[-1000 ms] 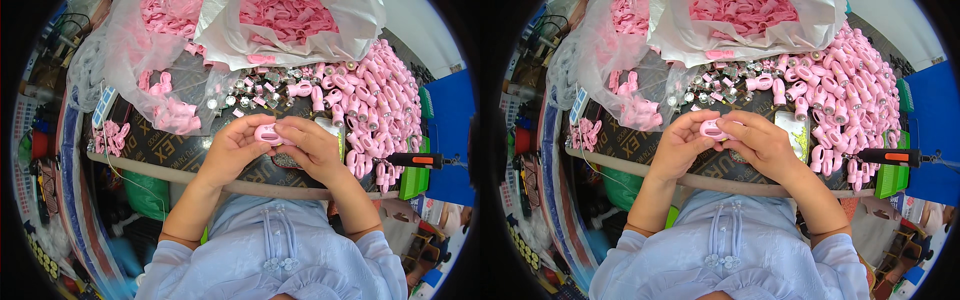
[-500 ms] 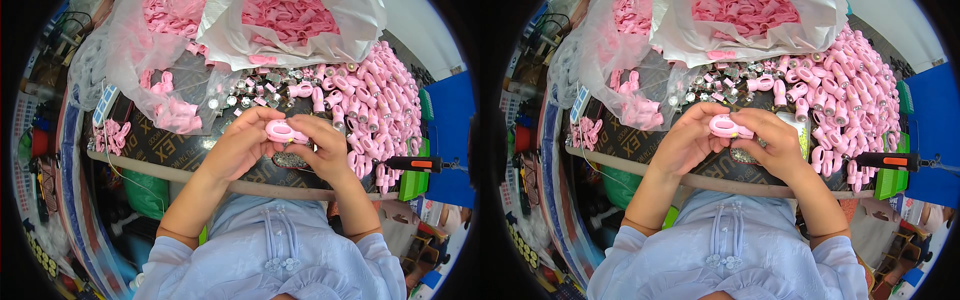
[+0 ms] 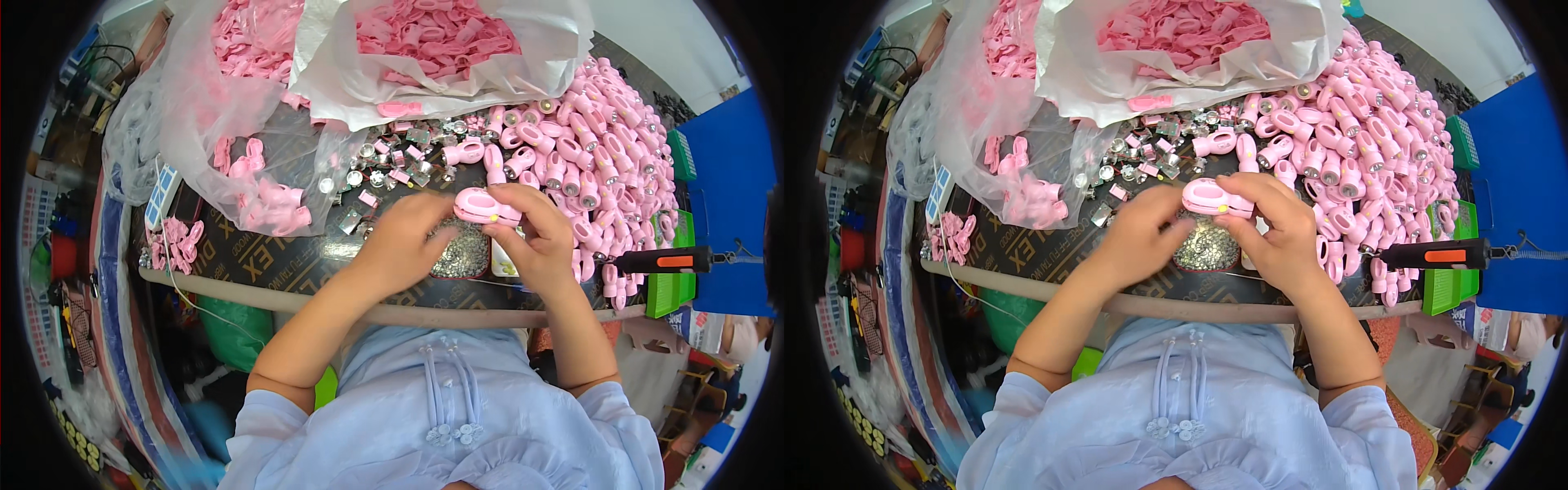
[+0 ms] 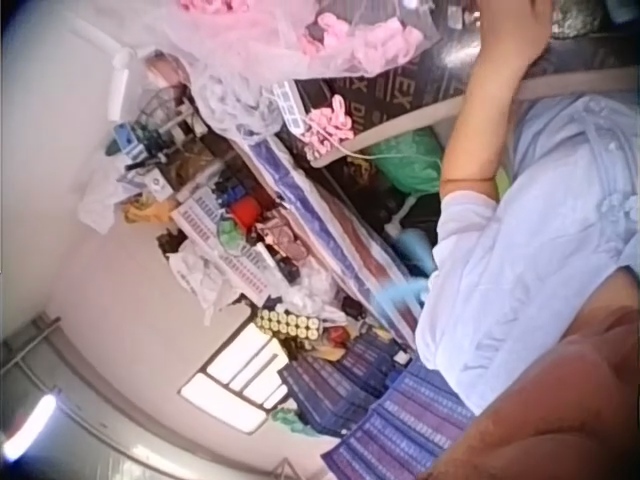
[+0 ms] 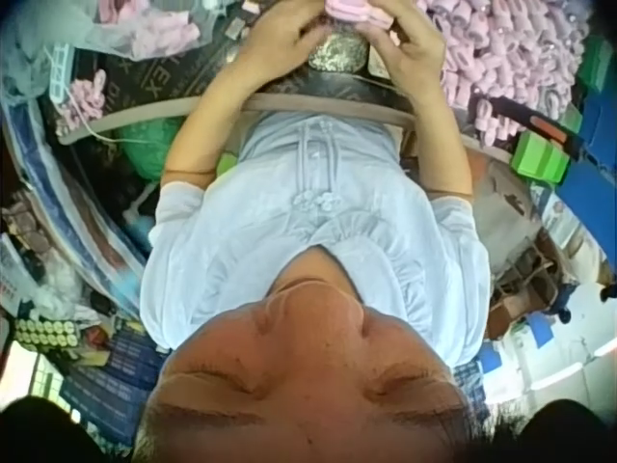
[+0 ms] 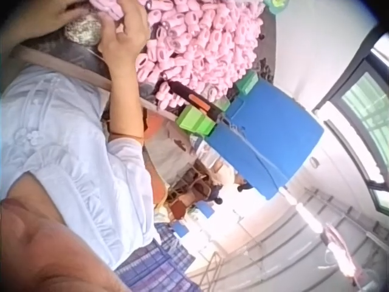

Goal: Assembling small pink plastic toy components by hand.

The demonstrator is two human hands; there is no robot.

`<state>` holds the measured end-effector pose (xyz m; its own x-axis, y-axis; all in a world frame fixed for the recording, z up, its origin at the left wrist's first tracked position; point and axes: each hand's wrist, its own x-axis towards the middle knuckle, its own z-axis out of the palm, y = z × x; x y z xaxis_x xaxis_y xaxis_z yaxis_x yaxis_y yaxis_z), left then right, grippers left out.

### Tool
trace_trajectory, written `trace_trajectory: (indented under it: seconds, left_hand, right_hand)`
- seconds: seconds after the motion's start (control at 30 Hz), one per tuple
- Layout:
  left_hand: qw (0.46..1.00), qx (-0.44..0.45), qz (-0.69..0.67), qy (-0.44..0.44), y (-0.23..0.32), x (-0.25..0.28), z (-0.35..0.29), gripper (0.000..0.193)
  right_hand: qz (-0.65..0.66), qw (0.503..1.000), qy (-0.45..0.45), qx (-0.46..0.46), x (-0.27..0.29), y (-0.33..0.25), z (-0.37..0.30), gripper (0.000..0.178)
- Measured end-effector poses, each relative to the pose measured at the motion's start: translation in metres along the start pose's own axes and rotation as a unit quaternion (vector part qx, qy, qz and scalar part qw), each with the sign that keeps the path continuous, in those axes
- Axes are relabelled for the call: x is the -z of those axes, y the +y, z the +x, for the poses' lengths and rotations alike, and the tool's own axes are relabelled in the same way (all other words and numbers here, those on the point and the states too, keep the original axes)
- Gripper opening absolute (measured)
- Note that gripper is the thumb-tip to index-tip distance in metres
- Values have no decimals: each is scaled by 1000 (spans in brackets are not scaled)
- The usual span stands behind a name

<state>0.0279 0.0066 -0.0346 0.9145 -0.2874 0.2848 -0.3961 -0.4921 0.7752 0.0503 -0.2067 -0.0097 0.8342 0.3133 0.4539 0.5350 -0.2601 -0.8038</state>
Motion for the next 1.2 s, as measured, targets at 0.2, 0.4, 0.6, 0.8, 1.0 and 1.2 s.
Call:
trace_trajectory:
  seconds: [0.2, 0.4, 0.6, 0.8, 1.0, 1.2]
  left_hand:
    - [951, -149, 270, -25, -3, -30, 2, 10]
    - [968, -124, 217, -21, 0, -29, 5, 4]
    - [992, -37, -37, 113, 9, -9, 5, 12]
    - [981, -57, -101, 157, 23, 7, 2, 15]
    - [982, -94, -60, 155, 23, 13, 0, 14]
    - [970, -145, 5, 193, 28, 20, 1, 17]
  right_hand:
    - [-5, 1000, 17, -3, 6, -1, -4, 40]
    - [34, 999, 36, -21, 11, -2, -8, 40]
    - [13, 999, 23, -29, 16, -2, -10, 41]
    - [32, 998, 2, -61, 10, -14, -7, 41]
    - [48, 997, 0, -56, 5, -21, -5, 42]
    - [47, 997, 11, -62, 0, -26, -5, 41]
